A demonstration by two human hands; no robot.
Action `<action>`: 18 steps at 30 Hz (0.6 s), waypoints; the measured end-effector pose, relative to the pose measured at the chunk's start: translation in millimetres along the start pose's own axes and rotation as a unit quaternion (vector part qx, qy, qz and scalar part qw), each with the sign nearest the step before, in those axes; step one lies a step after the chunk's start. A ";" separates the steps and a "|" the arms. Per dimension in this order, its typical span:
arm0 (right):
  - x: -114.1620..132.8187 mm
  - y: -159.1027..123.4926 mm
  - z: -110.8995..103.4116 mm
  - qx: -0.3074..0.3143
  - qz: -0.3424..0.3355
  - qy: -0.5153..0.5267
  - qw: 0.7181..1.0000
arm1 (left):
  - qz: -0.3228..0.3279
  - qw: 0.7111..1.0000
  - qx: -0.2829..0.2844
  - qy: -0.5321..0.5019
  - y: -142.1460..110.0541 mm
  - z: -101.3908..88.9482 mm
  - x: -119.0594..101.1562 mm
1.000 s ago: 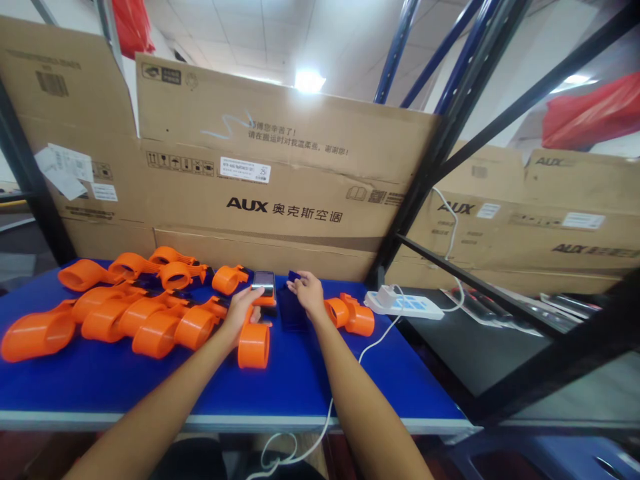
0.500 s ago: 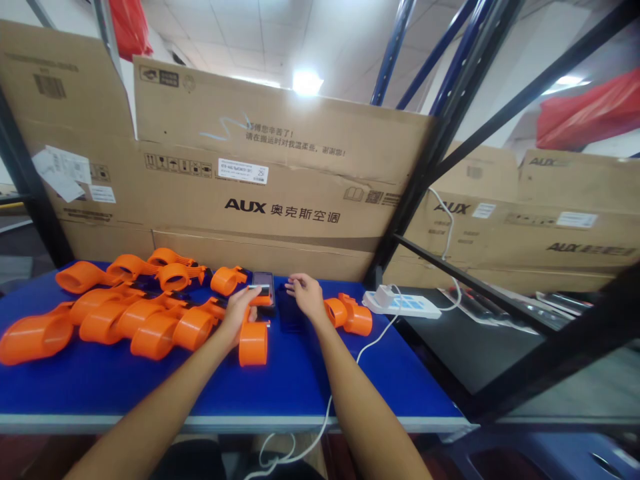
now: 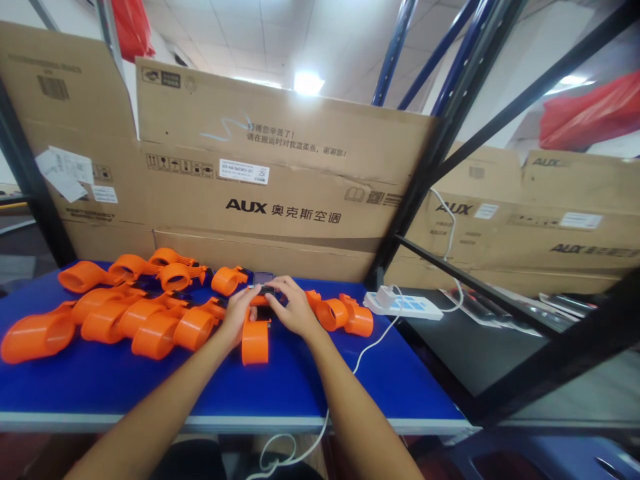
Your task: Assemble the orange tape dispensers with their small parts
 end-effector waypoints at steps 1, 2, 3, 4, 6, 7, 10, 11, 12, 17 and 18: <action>-2.4 -0.2 -2.6 -0.009 0.005 -0.005 1.000 | -0.001 1.000 -0.002 -0.006 0.4 -1.2 -0.6; -5.1 -0.4 -5.4 -0.020 0.011 -0.012 1.000 | -0.002 1.000 -0.004 -0.013 0.8 -2.7 -1.7; -8.1 -0.5 -8.3 -0.030 0.017 -0.023 0.999 | -0.003 1.000 -0.004 -0.021 0.9 -4.3 -3.2; -11.0 -0.7 -10.9 -0.038 0.024 -0.036 0.998 | -0.004 1.000 -0.002 -0.029 0.9 -5.9 -5.2; -16.8 -1.2 -13.9 -0.029 0.040 -0.073 0.996 | -0.010 0.999 0.010 -0.047 0.3 -8.4 -10.1; -19.3 -1.7 -13.9 -0.008 0.047 -0.095 0.994 | -0.013 0.998 0.018 -0.057 -0.2 -9.3 -12.7; -24.2 -4.8 -11.0 0.066 0.062 -0.145 0.985 | -0.022 0.995 0.038 -0.086 -1.7 -10.3 -19.5; -24.7 -6.3 -9.8 0.083 0.064 -0.153 0.983 | -0.023 0.995 0.041 -0.093 -2.0 -10.4 -21.0; -24.9 -7.8 -8.6 0.094 0.065 -0.156 0.981 | -0.024 0.994 0.042 -0.100 -2.2 -10.3 -22.1; -23.3 -13.8 -2.2 0.122 0.072 -0.164 0.976 | -0.029 0.992 0.044 -0.111 -1.6 -8.9 -21.3; -23.0 -14.4 -0.9 0.122 0.074 -0.165 0.976 | -0.030 0.993 0.043 -0.109 -1.3 -8.8 -20.3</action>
Point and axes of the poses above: each hand's wrist, its own y-axis towards the middle knuckle, its own z-axis out of the palm, x = y × z, the point moved 3 cm from there along y, towards the middle knuckle, and after that the axes turned 10 degrees about y, right-handed, at the moved point
